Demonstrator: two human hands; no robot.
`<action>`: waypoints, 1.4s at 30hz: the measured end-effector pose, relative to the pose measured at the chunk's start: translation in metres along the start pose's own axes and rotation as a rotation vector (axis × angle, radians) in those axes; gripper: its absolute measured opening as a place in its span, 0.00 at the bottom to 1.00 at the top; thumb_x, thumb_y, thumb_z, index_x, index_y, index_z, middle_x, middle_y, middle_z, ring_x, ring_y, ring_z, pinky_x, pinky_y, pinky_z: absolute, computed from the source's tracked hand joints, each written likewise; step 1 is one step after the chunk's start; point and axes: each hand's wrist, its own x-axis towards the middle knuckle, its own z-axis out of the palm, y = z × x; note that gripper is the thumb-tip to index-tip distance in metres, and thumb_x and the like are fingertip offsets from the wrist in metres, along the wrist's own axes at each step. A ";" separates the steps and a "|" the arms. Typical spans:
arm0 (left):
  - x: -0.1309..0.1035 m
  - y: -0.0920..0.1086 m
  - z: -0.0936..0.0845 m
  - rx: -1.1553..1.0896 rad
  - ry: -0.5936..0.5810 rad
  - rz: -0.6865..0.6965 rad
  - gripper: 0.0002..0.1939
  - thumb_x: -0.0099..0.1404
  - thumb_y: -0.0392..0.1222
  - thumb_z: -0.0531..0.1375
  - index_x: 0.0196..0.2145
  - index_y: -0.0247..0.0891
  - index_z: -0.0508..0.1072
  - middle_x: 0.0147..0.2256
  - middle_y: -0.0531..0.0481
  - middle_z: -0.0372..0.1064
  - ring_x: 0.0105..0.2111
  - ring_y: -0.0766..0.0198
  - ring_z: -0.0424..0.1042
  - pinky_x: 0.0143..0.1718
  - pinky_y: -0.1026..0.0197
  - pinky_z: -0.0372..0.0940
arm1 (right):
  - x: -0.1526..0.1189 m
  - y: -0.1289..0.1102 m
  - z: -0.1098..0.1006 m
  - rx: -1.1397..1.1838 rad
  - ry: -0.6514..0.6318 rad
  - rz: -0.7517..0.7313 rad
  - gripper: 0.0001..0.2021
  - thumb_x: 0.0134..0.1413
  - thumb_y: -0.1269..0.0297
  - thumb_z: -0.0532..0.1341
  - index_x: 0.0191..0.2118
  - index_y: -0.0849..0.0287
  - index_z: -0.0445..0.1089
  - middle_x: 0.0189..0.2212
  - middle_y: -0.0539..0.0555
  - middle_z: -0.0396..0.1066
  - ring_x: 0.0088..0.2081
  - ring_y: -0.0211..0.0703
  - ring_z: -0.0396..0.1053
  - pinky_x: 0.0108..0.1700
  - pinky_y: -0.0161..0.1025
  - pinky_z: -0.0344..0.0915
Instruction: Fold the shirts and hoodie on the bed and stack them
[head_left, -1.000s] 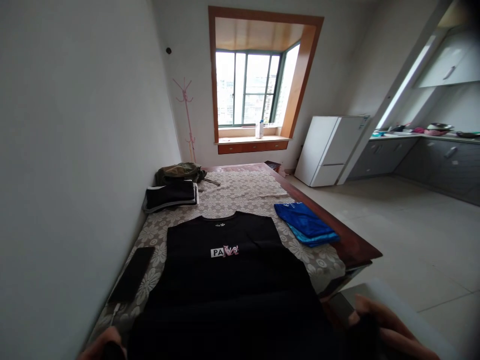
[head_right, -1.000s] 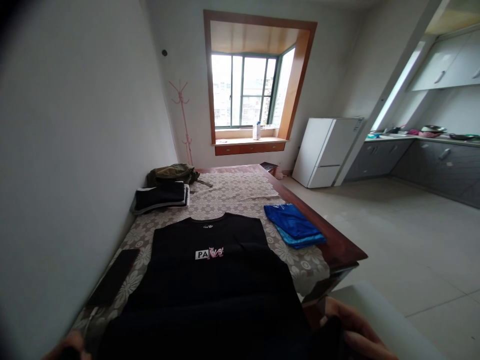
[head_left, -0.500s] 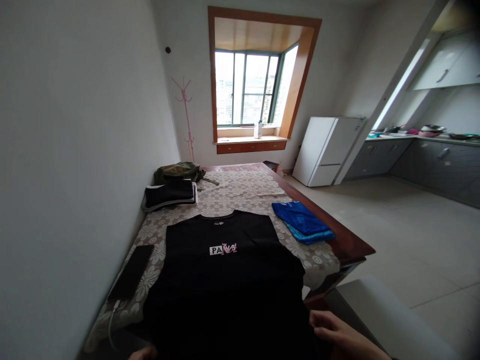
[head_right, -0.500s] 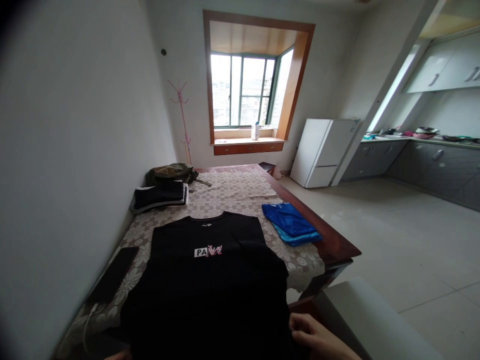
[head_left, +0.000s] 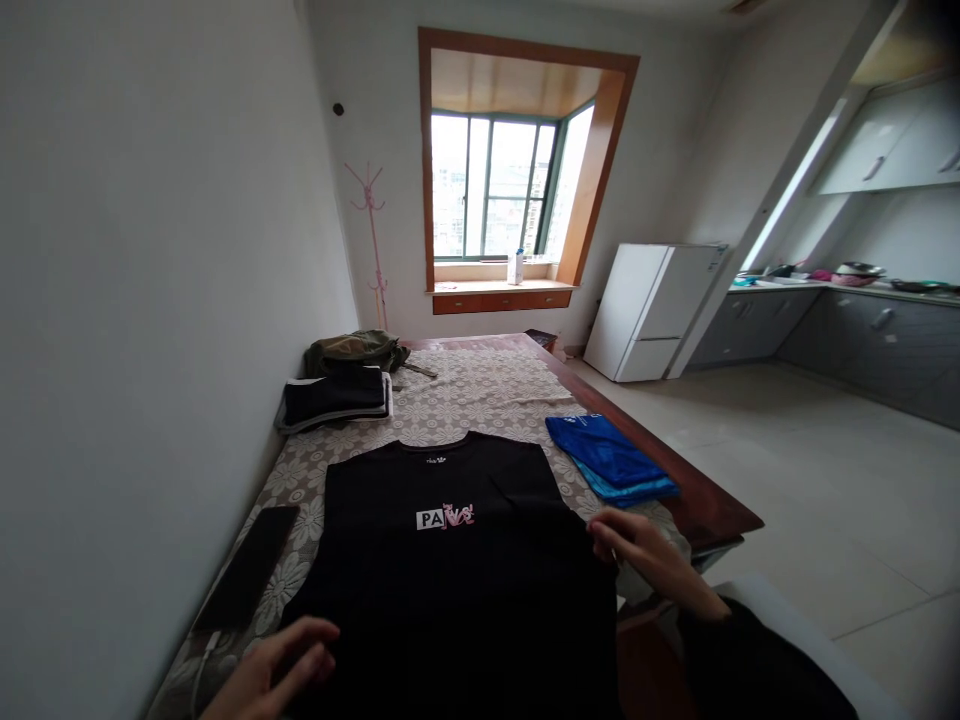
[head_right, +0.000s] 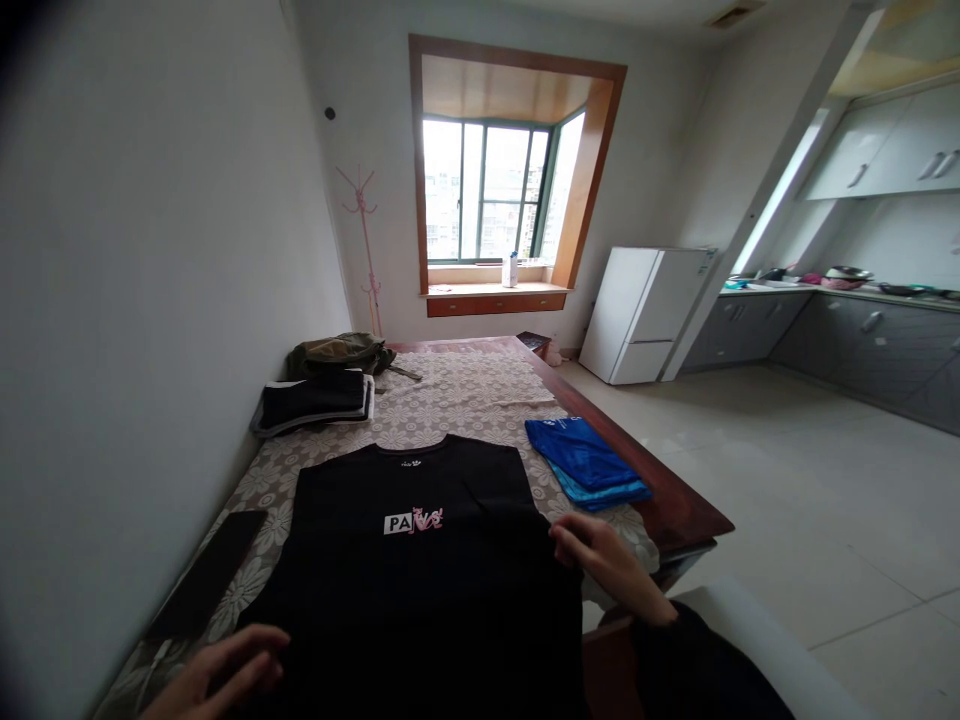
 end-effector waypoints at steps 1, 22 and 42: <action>0.016 0.012 -0.014 0.053 0.057 0.034 0.26 0.60 0.68 0.57 0.45 0.51 0.80 0.38 0.48 0.81 0.42 0.48 0.79 0.49 0.50 0.72 | 0.026 -0.003 -0.008 -0.053 0.043 -0.023 0.19 0.63 0.45 0.56 0.39 0.55 0.74 0.29 0.53 0.76 0.32 0.46 0.73 0.37 0.41 0.69; 0.234 0.044 -0.111 0.321 0.449 0.079 0.11 0.52 0.47 0.63 0.32 0.38 0.75 0.35 0.44 0.79 0.40 0.51 0.79 0.40 0.57 0.70 | 0.208 0.006 0.002 -0.148 0.107 -0.013 0.12 0.44 0.68 0.65 0.38 0.57 0.69 0.36 0.51 0.76 0.40 0.46 0.73 0.45 0.40 0.68; 0.232 0.082 -0.132 0.249 0.546 0.299 0.18 0.59 0.50 0.60 0.40 0.38 0.80 0.34 0.47 0.80 0.39 0.55 0.78 0.42 0.57 0.71 | 0.222 -0.028 -0.039 -0.132 0.049 -0.254 0.20 0.52 0.70 0.59 0.49 0.55 0.80 0.55 0.53 0.76 0.59 0.51 0.69 0.67 0.47 0.58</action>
